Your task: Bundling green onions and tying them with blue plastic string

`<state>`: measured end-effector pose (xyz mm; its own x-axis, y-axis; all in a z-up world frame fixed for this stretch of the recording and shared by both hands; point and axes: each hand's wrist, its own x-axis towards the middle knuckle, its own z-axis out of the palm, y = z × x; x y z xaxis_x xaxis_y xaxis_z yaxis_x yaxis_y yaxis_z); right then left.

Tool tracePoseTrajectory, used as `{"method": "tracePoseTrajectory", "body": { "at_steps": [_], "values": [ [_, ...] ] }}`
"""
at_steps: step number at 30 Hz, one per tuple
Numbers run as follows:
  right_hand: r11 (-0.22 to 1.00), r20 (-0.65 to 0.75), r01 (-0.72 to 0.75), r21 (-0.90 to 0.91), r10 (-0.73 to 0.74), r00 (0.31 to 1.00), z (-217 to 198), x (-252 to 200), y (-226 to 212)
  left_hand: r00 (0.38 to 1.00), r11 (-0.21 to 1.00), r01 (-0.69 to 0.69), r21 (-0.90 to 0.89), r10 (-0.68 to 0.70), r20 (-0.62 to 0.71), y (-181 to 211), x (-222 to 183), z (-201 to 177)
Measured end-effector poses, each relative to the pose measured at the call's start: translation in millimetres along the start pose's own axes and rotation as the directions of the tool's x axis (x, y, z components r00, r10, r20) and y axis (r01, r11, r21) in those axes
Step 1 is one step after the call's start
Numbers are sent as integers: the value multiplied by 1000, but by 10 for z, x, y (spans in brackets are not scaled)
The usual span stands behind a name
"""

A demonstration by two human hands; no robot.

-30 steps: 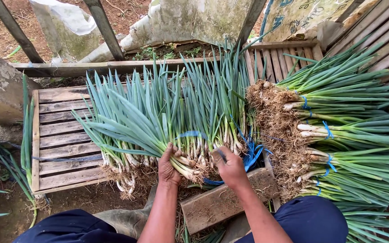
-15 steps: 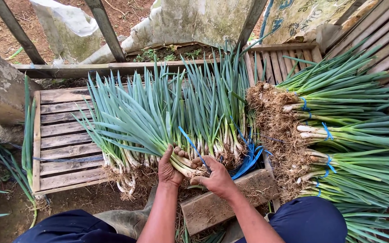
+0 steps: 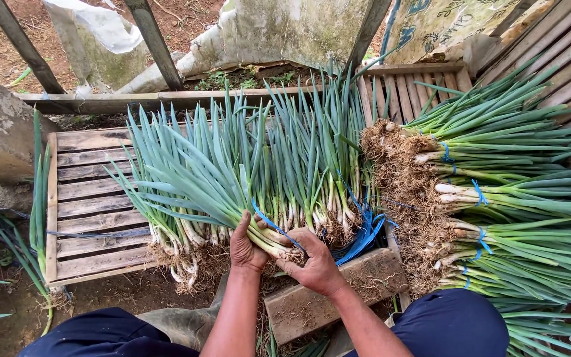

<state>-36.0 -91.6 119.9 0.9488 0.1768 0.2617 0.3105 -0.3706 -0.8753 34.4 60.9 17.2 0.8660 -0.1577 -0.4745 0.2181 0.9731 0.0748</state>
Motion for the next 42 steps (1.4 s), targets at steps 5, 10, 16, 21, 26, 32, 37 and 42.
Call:
{"method": "tracePoseTrajectory", "body": {
  "at_steps": [5,10,16,21,26,32,37,42],
  "values": [
    [841,-120,-215,496,311,943,37,-75,309,989,998,-37,58,28,146,10,-17,60],
    [548,-372,-119,828,696,614,34,-10,560,976,995,-95,0,93,196,-172,-123,126],
    [265,-208,26,964,693,690,175,-104,800,980,993,20,118,-43,192,-635,-160,-84],
    [557,-288,-327,763,747,599,-127,-4,514,978,918,-10,397,-74,194,-324,-223,137],
    [543,-49,-681,492,798,601,-471,23,774,993,773,-18,634,-58,99,-226,-566,571],
    [612,125,-619,-492,753,646,-978,-156,985,998,708,64,704,-51,-39,-393,-599,554],
    [619,239,-531,-579,751,616,-1162,43,155,989,659,120,743,-141,-34,-495,-659,736],
    [428,245,-525,-736,891,383,-980,267,-387,995,652,88,753,-88,-41,-708,-633,541]
  ]
}}
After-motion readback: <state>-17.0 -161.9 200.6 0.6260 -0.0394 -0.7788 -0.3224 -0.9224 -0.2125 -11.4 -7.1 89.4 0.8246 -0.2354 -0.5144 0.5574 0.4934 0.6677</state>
